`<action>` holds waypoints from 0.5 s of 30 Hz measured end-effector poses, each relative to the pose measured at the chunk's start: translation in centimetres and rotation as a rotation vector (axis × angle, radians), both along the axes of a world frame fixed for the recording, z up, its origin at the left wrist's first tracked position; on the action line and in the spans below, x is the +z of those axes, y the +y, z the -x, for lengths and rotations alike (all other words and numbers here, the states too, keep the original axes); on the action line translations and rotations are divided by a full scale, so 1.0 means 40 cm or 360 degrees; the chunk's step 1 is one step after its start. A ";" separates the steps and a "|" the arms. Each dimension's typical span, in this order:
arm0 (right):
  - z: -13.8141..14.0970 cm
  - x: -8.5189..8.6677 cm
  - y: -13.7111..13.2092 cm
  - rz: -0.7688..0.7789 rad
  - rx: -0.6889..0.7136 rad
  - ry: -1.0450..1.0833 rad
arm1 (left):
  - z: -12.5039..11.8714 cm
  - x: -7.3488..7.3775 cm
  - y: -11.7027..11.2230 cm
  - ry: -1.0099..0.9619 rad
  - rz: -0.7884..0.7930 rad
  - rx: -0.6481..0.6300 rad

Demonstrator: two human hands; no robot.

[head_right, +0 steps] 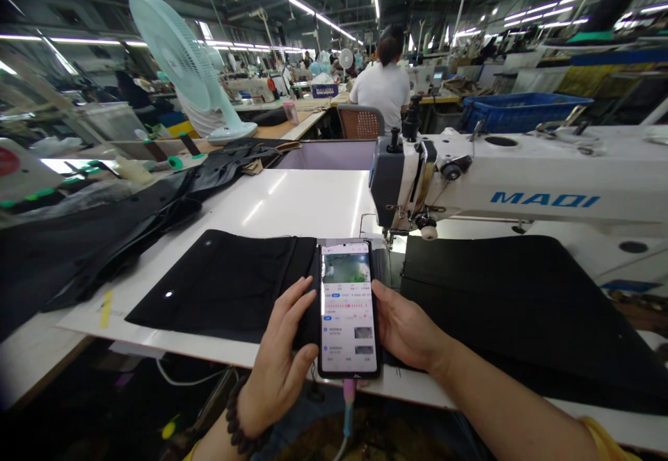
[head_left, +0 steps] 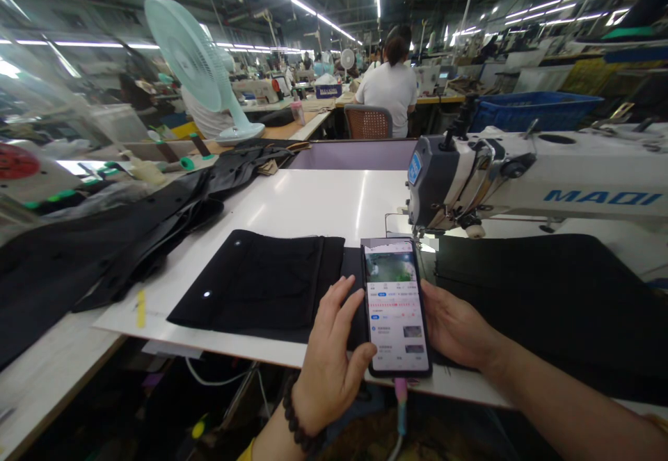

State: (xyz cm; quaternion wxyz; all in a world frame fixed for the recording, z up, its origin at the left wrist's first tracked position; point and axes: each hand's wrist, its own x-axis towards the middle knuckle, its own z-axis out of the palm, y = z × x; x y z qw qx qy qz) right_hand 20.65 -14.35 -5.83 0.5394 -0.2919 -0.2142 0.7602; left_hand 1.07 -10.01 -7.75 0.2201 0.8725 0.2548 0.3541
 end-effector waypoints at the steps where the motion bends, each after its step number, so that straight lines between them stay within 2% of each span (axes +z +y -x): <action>1: 0.000 0.000 0.000 0.0000 0.0004 0.0000 | 0.000 0.000 0.000 0.0001 0.0000 0.0002; 15: 0.000 0.000 0.003 0.0028 -0.0029 0.0011 | 0.002 -0.002 -0.002 -0.0007 -0.0011 0.0007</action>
